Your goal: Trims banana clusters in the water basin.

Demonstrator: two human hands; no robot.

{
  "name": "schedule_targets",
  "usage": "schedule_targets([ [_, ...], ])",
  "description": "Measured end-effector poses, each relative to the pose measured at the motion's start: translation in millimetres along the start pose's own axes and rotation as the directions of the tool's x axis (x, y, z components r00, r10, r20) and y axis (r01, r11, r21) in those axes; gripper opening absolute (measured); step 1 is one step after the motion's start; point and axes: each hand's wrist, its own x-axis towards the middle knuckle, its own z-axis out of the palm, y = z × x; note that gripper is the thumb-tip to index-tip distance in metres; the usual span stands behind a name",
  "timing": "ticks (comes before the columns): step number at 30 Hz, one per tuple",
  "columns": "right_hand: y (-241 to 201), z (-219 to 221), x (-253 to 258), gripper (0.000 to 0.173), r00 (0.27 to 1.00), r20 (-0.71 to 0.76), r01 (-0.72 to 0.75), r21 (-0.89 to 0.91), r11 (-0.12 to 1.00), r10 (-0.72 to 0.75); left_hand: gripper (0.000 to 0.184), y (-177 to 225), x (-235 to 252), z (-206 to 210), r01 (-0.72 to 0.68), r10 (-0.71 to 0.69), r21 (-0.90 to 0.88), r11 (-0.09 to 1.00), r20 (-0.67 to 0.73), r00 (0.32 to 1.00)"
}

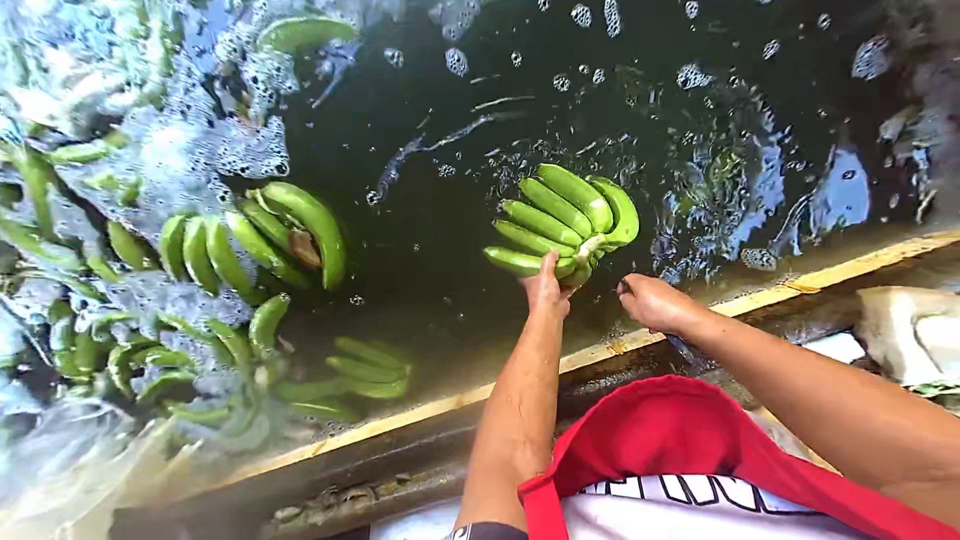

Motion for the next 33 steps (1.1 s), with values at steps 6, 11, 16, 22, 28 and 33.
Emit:
schedule_targets([
  [6,-11,12,3,0.032,0.999,0.028,-0.035,0.288,0.957,0.028,0.065,-8,-4,-5,-0.064,0.064,-0.059,0.996,-0.012,0.998],
  [11,-23,19,0,0.021,0.992,0.106,-0.119,0.581,0.805,0.070,0.071,-15,2,-17,-0.206,0.205,-0.048,0.977,-0.031,0.978],
  [16,-30,25,0,0.015,0.978,0.174,-0.205,0.720,0.663,0.113,0.082,-18,4,-27,-0.248,0.247,-0.033,0.968,-0.044,0.968],
  [22,-12,45,26,0.027,0.991,-0.072,0.128,0.287,0.949,-0.112,0.086,-23,4,-43,-0.274,0.276,0.078,0.958,-0.002,0.961],
  [28,-11,44,14,0.032,0.966,-0.007,0.258,-0.066,0.964,-0.259,0.091,-15,21,-51,-0.433,0.462,0.277,0.858,-0.045,0.886],
  [33,59,-11,-6,0.037,0.888,-0.267,0.404,0.069,0.912,-0.373,0.085,8,33,-80,-0.393,0.398,0.359,0.847,0.064,0.915],
])
